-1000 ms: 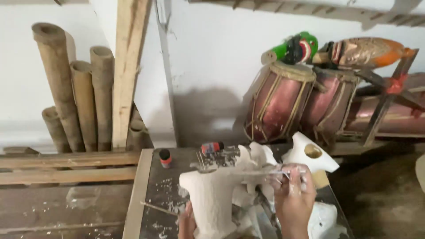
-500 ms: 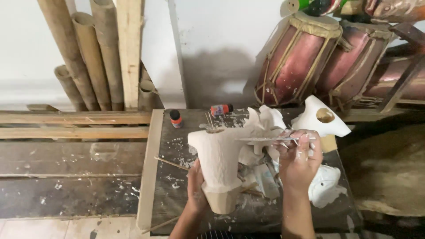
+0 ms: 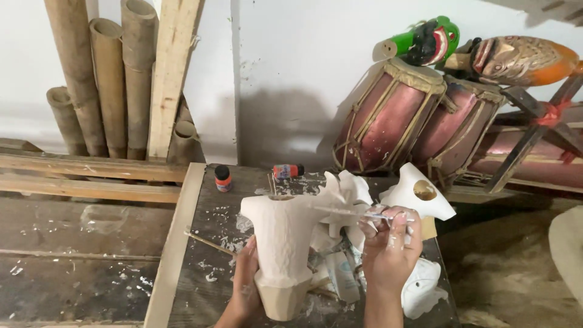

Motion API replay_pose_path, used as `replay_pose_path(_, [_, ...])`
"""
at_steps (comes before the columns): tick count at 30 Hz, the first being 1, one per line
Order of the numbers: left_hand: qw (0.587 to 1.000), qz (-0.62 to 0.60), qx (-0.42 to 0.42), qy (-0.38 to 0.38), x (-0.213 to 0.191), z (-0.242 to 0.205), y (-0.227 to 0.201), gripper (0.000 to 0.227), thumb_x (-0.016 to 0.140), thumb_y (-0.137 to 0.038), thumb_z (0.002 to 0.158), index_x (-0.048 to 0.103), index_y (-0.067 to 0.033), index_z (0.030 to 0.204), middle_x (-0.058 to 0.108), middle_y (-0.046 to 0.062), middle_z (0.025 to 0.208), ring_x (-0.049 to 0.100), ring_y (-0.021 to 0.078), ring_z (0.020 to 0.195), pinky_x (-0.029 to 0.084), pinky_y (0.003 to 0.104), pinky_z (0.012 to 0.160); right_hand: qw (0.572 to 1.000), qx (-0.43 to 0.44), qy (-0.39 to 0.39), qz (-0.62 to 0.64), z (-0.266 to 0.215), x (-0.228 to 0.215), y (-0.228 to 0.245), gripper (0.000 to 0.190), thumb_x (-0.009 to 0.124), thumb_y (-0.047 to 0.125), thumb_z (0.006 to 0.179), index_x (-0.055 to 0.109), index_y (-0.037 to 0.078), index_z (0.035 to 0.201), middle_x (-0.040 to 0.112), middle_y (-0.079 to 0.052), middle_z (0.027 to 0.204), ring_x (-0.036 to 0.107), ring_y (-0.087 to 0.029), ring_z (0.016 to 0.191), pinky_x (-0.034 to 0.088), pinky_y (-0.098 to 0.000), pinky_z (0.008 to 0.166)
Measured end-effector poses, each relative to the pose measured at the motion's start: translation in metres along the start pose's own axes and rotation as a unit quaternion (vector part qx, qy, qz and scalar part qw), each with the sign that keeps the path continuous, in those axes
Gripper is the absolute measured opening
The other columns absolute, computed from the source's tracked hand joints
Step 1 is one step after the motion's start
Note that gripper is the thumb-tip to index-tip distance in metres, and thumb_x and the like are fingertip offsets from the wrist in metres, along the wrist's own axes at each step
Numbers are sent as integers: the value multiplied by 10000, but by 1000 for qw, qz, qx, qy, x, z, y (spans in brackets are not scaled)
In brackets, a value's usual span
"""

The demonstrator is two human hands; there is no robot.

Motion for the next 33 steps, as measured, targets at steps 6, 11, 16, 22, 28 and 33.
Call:
replay_pose_path(6, [998, 5, 22, 61, 11, 0, -3, 786, 333, -500, 938, 578, 108, 1371, 688, 434, 1119, 666, 501, 977, 520, 542, 861, 999, 33, 16, -15, -7, -5, -6, 255, 570, 308, 1072, 571, 93, 936, 572, -43, 890, 644, -178, 796, 622, -309, 598])
replay_pose_path(11, [996, -3, 38, 80, -4, 11, 3, 693, 358, -460, 965, 580, 68, 1354, 699, 430, 1105, 689, 499, 935, 550, 575, 808, 999, 26, -27, -4, -4, -13, -7, 235, 564, 295, 1087, 588, 81, 992, 624, -103, 942, 653, -161, 800, 605, -256, 639])
replay_pose_path(16, [995, 45, 3, -94, -6, -9, -5, 743, 423, -487, 875, 394, -230, 1572, 486, 92, 1575, 534, 350, 1375, 465, 577, 1079, 999, 23, -29, -1, -3, -10, -5, 233, 542, 279, 1104, 585, 70, 1011, 617, -92, 962, 673, -201, 820, 624, -292, 690])
replay_pose_path(22, [999, -21, 34, 36, -12, 22, 10, 666, 379, -448, 968, 569, 16, 1406, 677, 313, 1198, 649, 424, 1032, 514, 538, 899, 999, 21, 8, -23, -7, -7, 0, 266, 531, 276, 1101, 560, 76, 928, 585, -101, 851, 623, -199, 752, 594, -284, 585])
replay_pose_path(28, [998, 7, -10, 67, 14, 1, 3, 812, 351, -514, 905, 455, -26, 1546, 637, 356, 1363, 634, 466, 1184, 506, 584, 996, 1000, 6, -28, -1, 0, -8, -6, 235, 551, 295, 1102, 577, 82, 1007, 630, -129, 964, 685, -203, 773, 626, -271, 678])
replay_pose_path(33, [999, -22, -23, 22, 6, 9, 12, 795, 363, -480, 900, 498, 17, 1506, 625, 403, 1321, 611, 513, 1158, 471, 572, 1008, 1000, 26, 1, -8, -7, -12, -5, 259, 527, 267, 1104, 566, 76, 934, 594, -79, 868, 640, -184, 768, 602, -282, 607])
Point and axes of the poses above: each hand's wrist, its own z-axis towards the middle knuckle, its own x-axis out of the palm, y = z × x, the point moved 9 cm from there along z, towards the middle knuckle
